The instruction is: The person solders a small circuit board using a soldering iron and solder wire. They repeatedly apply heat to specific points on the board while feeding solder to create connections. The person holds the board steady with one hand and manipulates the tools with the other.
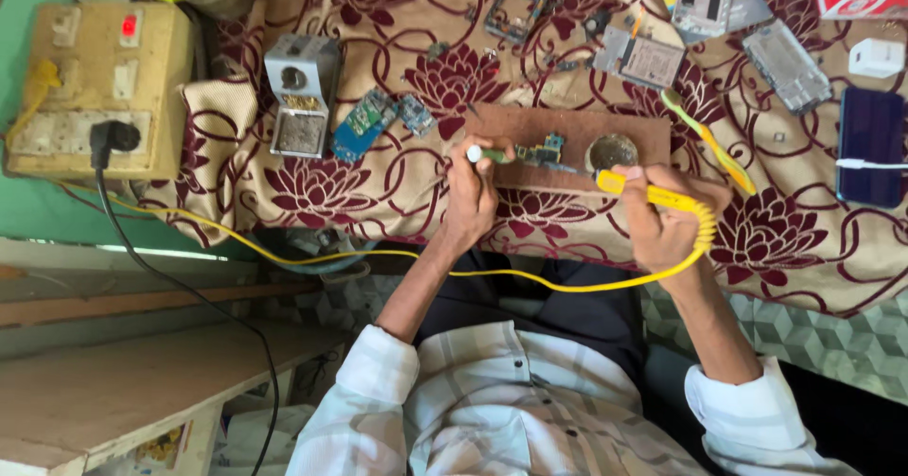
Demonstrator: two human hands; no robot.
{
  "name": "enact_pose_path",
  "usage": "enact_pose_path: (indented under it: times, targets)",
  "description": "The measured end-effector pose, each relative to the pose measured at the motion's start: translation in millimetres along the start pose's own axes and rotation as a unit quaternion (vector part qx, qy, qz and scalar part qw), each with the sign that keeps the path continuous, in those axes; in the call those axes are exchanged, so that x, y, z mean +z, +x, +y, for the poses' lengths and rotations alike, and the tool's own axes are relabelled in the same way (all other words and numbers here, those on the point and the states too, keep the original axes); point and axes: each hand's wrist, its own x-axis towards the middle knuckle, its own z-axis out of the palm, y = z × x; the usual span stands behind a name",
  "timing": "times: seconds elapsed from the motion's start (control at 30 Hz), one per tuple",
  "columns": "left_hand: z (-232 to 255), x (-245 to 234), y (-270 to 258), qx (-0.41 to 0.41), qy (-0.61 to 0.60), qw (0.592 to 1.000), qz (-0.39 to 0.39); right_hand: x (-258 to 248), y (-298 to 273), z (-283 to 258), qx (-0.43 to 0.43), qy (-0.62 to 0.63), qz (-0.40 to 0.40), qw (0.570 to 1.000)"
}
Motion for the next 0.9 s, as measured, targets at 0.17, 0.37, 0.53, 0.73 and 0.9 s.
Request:
enact_pose_path:
  times: [0.17, 0.37, 0.53, 0.73, 0.9]
  targets:
    - [-1, 0, 1, 0.041, 0.027, 0.999, -0.012, 0, 15, -10, -0.029, 0.003, -0.014, 0.999]
    - [-8, 5, -3, -0.015, 0.074, 0.997, -0.033, 17, 12, -13, -0.055, -0.026, 0.018, 0.998]
    - [-9, 1, -11, -0.038, 0.092, 0.995, -0.017, 19, -1, -13, -0.046, -0.003, -0.001, 0.999]
    - [9, 4, 2, 0.062, 0.007, 0.998, 0.014, 15, 7, -12, -0.048, -0.004, 0.027, 0.998]
    - [11, -1, 9, 0.02, -0.016, 0.999, 0.025, 17, 7, -9, -0.027, -0.003, 0.027, 0.999]
